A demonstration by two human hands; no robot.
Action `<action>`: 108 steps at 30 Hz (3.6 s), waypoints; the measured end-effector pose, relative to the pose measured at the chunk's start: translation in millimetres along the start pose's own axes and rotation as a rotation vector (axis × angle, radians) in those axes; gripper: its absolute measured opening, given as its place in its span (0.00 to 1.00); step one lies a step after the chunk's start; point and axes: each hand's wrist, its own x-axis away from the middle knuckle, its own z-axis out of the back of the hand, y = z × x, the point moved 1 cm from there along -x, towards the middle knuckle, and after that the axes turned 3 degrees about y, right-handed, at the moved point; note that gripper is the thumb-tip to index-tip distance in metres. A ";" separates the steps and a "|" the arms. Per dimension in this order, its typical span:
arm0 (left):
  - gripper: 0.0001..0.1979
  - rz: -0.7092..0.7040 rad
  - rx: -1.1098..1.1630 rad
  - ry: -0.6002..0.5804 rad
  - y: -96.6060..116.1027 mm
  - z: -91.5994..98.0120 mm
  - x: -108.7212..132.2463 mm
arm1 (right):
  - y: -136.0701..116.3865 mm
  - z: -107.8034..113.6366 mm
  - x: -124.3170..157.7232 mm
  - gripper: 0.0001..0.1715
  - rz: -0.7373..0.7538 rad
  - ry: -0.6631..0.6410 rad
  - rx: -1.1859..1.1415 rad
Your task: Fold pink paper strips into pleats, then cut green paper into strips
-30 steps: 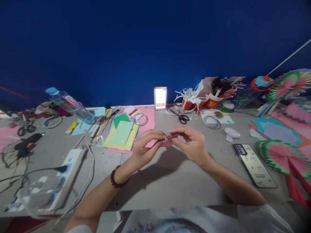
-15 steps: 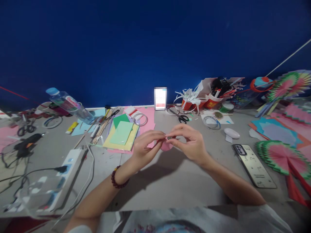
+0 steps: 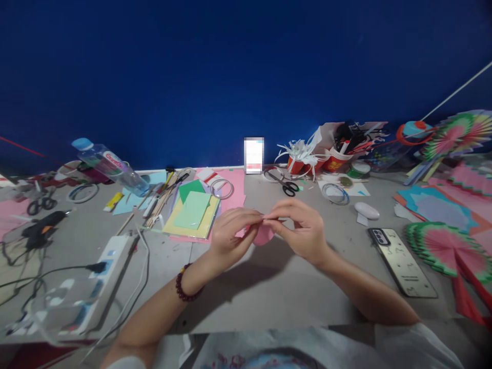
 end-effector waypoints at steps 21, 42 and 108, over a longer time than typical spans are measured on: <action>0.09 0.597 0.236 -0.173 0.7 -12.0 1.7 | 22.8 1.9 -6.3 0.06 -0.236 -0.009 -0.131; 0.13 0.630 0.225 -0.118 -7.9 -6.7 -0.7 | 33.4 -4.5 -7.2 0.25 -0.479 -0.243 -0.419; 0.14 0.678 0.288 -0.206 -5.5 -12.7 2.0 | 31.0 8.2 -19.7 0.13 -0.720 -0.303 -0.363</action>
